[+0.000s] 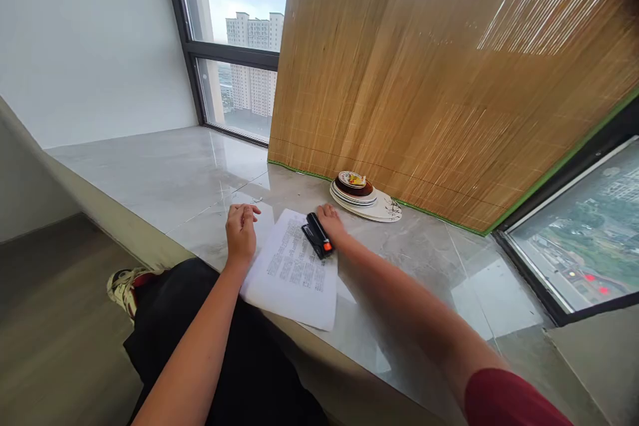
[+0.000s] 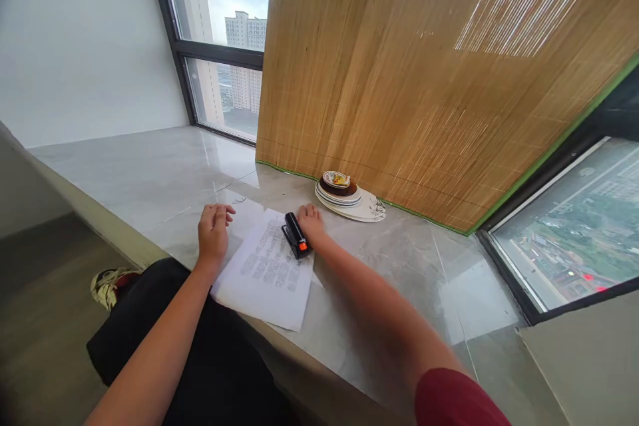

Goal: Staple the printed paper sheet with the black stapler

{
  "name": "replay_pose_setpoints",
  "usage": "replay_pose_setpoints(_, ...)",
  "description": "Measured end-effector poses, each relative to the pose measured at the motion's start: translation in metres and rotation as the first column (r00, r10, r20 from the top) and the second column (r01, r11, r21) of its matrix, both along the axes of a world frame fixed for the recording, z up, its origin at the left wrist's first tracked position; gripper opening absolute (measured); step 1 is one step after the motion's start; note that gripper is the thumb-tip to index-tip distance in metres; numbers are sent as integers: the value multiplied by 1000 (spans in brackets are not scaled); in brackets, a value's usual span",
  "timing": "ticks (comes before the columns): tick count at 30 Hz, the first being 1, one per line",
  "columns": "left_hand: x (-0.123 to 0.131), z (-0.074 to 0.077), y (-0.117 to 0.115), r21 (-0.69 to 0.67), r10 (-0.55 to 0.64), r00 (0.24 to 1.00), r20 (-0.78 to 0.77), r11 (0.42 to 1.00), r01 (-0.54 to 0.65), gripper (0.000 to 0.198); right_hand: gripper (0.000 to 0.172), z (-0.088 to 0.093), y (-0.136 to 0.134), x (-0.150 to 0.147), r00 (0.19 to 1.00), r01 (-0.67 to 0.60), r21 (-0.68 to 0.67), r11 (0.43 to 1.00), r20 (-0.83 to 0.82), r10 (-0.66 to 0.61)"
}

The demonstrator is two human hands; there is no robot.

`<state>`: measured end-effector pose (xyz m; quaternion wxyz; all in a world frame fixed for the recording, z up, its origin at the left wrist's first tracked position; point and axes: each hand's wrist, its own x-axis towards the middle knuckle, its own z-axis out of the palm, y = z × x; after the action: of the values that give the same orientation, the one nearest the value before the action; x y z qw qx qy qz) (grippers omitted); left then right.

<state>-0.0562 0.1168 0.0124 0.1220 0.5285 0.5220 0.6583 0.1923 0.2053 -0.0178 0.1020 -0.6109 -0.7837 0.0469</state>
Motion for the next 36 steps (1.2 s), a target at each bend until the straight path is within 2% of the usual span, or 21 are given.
replay_pose_setpoints(4,-20,1,3,3,85,996,15,996,-86,38,46,15,19,-54,993,-100,-20,995,-56,99)
replay_pose_setpoints(7,-28,2,7,5,136,989,63,991,-137,38,47,24,21,-74,972,-208,-8,978,-111,206)
replay_pose_setpoints(11,-25,2,7,18,95,995,6,995,-95,36,39,27,11,-74,883,-439,-24,898,-196,426)
replay_pose_setpoints(13,-23,2,6,10,51,998,-27,999,-50,35,33,25,4,-67,843,-501,-33,865,-244,480)
replay_pose_setpoints(15,-22,2,6,-23,-13,1000,-26,1000,12,35,30,22,-4,-56,825,-517,-29,856,-285,489)
replay_pose_setpoints(18,-19,-1,5,-110,-142,988,-57,985,135,32,32,18,-15,-33,820,-494,-2,869,-334,465)
replay_pose_setpoints(21,-9,-6,3,-213,-318,918,-237,939,270,27,36,15,-25,-1,825,-451,23,892,-370,426)
replay_pose_setpoints(23,0,-11,0,-279,-461,802,-380,884,376,28,34,14,-32,23,821,-415,41,909,-414,393)
replay_pose_setpoints(25,8,-14,-3,-352,-573,647,-503,820,452,30,29,13,-41,45,816,-305,108,946,-483,318)
replay_pose_setpoints(27,12,-17,-5,-416,-613,519,-595,788,453,32,30,12,-55,62,809,-126,184,975,-550,208)
replay_pose_setpoints(28,13,-17,-6,-437,-611,481,-628,789,432,33,33,11,-64,67,801,-30,212,977,-580,151)
replay_pose_setpoints(30,13,-16,-7,-457,-598,452,-663,800,389,33,37,8,-86,74,779,95,236,967,-622,76)
replay_pose_setpoints(31,13,-15,-7,-461,-592,449,-670,805,373,32,36,7,-97,74,777,106,238,966,-626,69)
replay_pose_setpoints(33,13,-14,-7,-470,-583,445,-680,812,347,30,38,5,-115,71,808,43,230,972,-580,101)
replay_pose_setpoints(36,14,-12,-7,-484,-575,429,-697,818,311,29,41,5,-126,63,868,-30,246,969,-474,147)
